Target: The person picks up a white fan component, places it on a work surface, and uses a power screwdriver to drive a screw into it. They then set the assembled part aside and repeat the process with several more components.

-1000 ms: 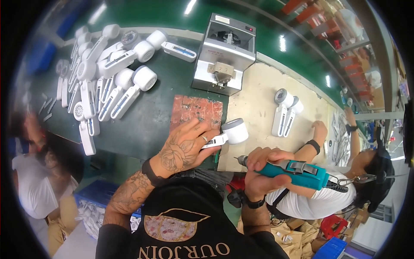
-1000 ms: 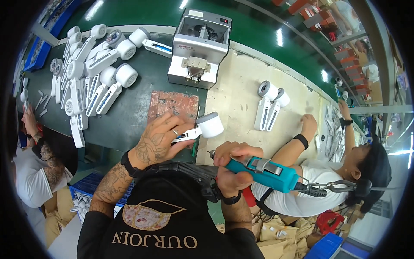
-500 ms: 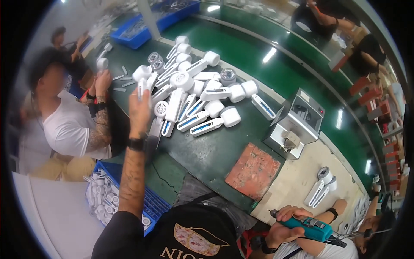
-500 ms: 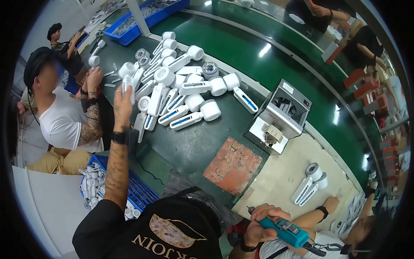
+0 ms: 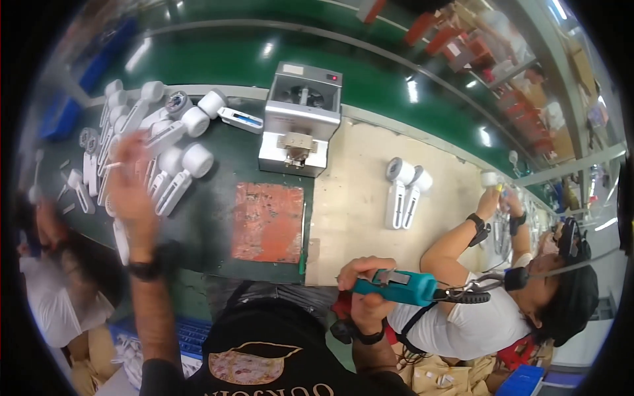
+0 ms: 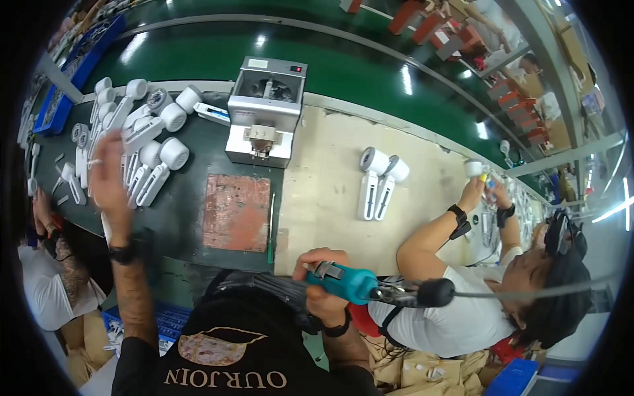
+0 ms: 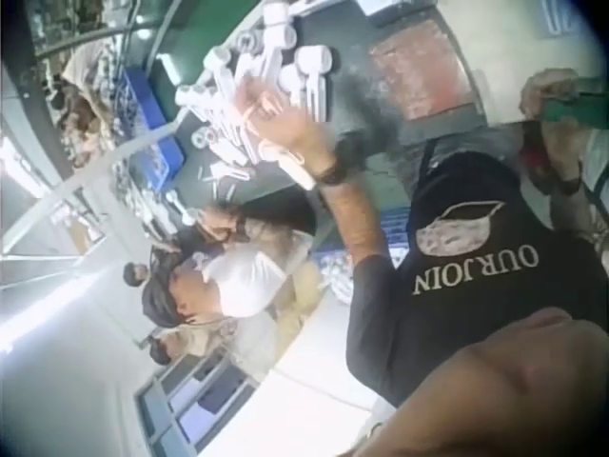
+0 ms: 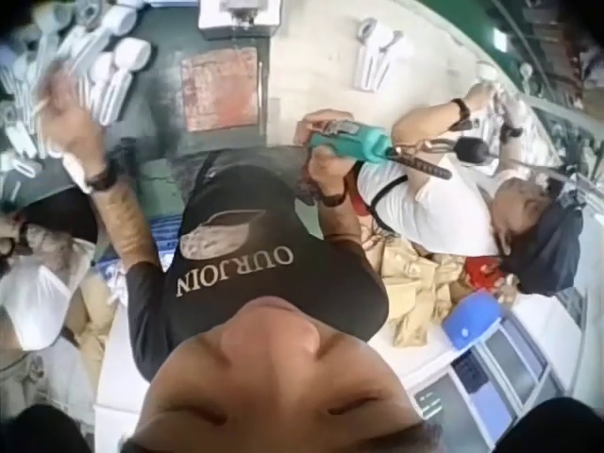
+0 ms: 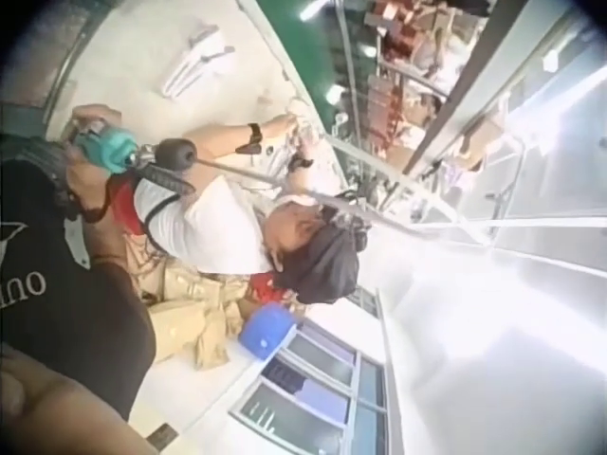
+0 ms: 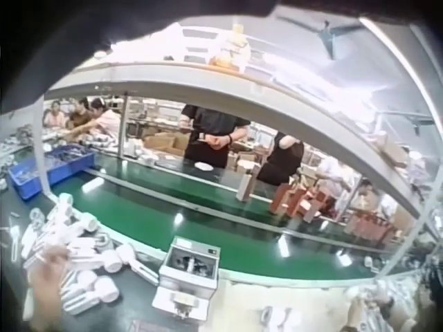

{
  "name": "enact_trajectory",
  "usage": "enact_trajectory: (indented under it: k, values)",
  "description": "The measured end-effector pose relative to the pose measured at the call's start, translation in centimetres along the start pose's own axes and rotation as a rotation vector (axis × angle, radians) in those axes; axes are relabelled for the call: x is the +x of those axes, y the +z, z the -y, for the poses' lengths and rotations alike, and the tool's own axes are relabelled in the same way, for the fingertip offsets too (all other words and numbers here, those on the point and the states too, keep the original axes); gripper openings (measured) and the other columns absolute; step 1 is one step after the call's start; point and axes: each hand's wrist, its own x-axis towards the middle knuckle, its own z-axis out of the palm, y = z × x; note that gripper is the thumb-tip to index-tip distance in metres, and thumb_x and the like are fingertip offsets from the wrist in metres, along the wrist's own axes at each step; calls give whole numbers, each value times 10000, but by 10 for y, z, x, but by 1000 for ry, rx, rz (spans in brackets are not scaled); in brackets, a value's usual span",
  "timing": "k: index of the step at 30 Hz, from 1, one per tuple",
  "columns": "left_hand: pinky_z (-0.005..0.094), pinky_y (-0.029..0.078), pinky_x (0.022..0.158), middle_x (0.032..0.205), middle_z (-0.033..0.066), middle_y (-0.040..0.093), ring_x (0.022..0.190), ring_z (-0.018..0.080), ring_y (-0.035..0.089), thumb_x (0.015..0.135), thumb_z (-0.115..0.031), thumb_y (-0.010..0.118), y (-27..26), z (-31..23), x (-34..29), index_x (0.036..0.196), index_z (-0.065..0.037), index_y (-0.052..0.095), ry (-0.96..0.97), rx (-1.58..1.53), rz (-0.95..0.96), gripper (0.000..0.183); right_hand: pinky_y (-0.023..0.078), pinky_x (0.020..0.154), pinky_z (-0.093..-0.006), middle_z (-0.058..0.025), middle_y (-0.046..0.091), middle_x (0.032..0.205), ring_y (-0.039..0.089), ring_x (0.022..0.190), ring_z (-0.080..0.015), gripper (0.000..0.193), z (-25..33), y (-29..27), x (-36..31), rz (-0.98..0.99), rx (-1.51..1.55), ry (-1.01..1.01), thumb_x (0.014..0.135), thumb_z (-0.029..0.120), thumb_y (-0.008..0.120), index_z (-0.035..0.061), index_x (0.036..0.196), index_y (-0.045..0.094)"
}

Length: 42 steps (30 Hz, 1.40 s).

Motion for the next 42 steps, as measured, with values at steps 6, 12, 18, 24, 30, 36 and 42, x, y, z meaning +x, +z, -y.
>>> enact_trajectory:
  k: [6,12,18,24,30,36,42]
  values:
    - [422,501,867,1018,168,656,952,334,642,885,-464,630,250,-73,-126,1111,-6,596,288,-13,1010,512,462,570,-331,-111,562,726,561,628,-215,664,13,5,-6,1,32,42,790,522,768,-46,1037,526]
    - [461,486,912,1101,195,647,1015,371,626,853,-533,609,329,-68,-139,1170,7,572,114,242,1129,627,462,566,-324,-111,561,730,557,624,-211,661,21,-13,-22,-35,17,12,790,516,773,-46,1038,527]
    - [465,493,860,1057,184,644,980,368,625,848,-444,597,320,-64,-144,1071,-12,597,130,187,1017,486,478,674,-290,-97,603,848,600,754,-180,625,16,-25,-19,-20,76,3,773,392,832,-40,1133,558]
    - [431,508,773,909,126,607,872,333,615,817,-234,646,214,-69,-121,969,-33,602,342,-26,812,256,462,654,-269,-99,603,818,590,724,-172,720,15,-23,2,-53,-38,25,791,520,771,-58,1154,539]
    - [415,501,817,911,128,639,890,328,628,839,-187,676,125,-33,-93,996,-36,662,338,16,902,219,460,590,-313,-118,587,762,569,658,-203,634,16,0,35,34,191,-6,816,521,752,-16,1037,497]
    - [385,445,885,1028,92,634,964,285,585,896,-276,644,101,2,-69,1172,-101,675,327,191,953,328,418,539,-282,-44,506,673,497,573,-148,598,-7,53,119,96,47,-236,915,563,614,-6,1076,532]
    - [421,392,935,1132,33,609,1051,238,539,889,-355,657,88,11,-81,1237,-188,661,406,179,860,386,454,588,-273,-57,569,702,570,630,-151,472,-44,99,173,127,-104,-303,947,446,637,-12,1038,570]
